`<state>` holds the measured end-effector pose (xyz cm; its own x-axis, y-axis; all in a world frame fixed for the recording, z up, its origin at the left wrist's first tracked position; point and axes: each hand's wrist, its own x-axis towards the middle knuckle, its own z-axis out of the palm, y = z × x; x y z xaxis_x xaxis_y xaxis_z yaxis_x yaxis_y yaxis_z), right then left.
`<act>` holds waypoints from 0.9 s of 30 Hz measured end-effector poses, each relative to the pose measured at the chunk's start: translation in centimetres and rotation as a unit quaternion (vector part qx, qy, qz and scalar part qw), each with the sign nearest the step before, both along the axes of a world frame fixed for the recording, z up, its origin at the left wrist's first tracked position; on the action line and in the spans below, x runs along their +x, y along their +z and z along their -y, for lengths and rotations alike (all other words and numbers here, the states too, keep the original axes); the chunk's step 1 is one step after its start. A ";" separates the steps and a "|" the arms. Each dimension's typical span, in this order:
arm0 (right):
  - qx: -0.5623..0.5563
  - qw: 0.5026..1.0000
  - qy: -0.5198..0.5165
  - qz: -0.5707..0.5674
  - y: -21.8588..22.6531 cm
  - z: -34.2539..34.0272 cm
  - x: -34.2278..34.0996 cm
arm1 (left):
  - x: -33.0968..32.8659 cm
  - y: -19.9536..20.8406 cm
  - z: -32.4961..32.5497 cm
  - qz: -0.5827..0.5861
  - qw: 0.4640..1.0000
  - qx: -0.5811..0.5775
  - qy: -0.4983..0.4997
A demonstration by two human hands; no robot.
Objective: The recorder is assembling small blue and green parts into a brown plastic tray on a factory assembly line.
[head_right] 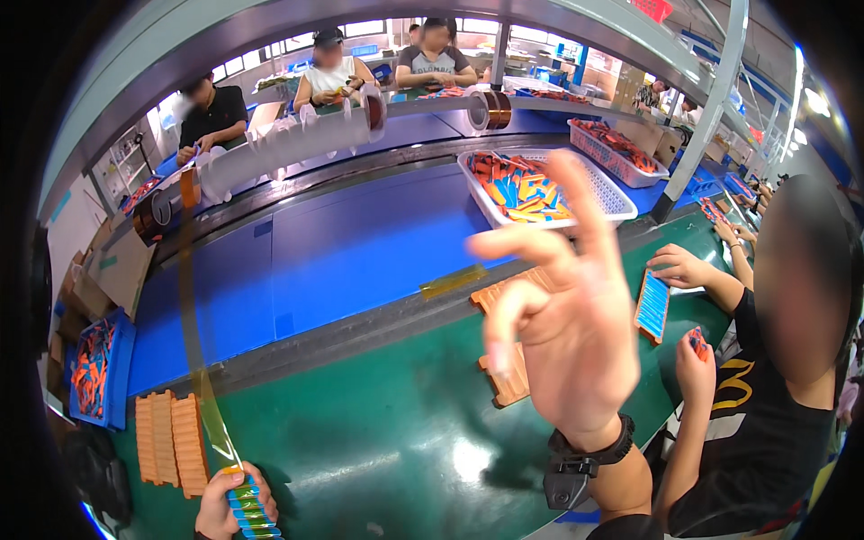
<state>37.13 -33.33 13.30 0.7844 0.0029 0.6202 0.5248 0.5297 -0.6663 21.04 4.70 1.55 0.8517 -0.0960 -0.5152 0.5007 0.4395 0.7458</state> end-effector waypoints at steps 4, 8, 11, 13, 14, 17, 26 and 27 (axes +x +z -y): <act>-0.283 0.931 0.174 -0.151 -1.0 -0.5 -0.1 | -0.4 0.2 -0.3 0.015 1.000 -0.010 -0.010; -0.504 0.819 0.272 -0.018 -5.1 -2.3 0.6 | -0.9 -1.7 -1.8 0.021 1.000 -0.022 0.000; -0.553 0.766 0.328 -0.024 -8.6 -3.7 0.6 | -1.0 -2.8 -2.3 0.029 0.999 -0.039 0.008; -0.558 0.757 0.337 -0.033 -10.4 -4.4 0.5 | -1.3 -2.7 -2.1 0.024 0.999 -0.039 0.021; -0.564 0.751 0.340 -0.044 -10.9 -4.6 0.2 | -1.4 -2.8 -2.0 0.007 0.998 -0.051 0.045; -0.546 0.775 0.313 -0.061 -11.3 -5.0 -0.1 | -1.4 -2.5 -1.9 0.008 0.998 -0.044 0.049; -0.485 0.848 0.209 -0.041 -13.3 -5.0 -0.6 | -1.7 -3.0 -2.1 0.024 0.999 -0.010 0.035; -0.479 0.855 0.197 -0.027 -13.2 -4.9 -0.7 | -1.6 -3.0 -2.1 0.020 0.999 -0.005 0.037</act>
<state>36.46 -28.39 0.09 0.6334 0.7595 0.1485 0.3863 -0.1441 -0.9110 19.41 6.77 -1.47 0.8766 -0.0368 -0.4798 0.4362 0.4818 0.7600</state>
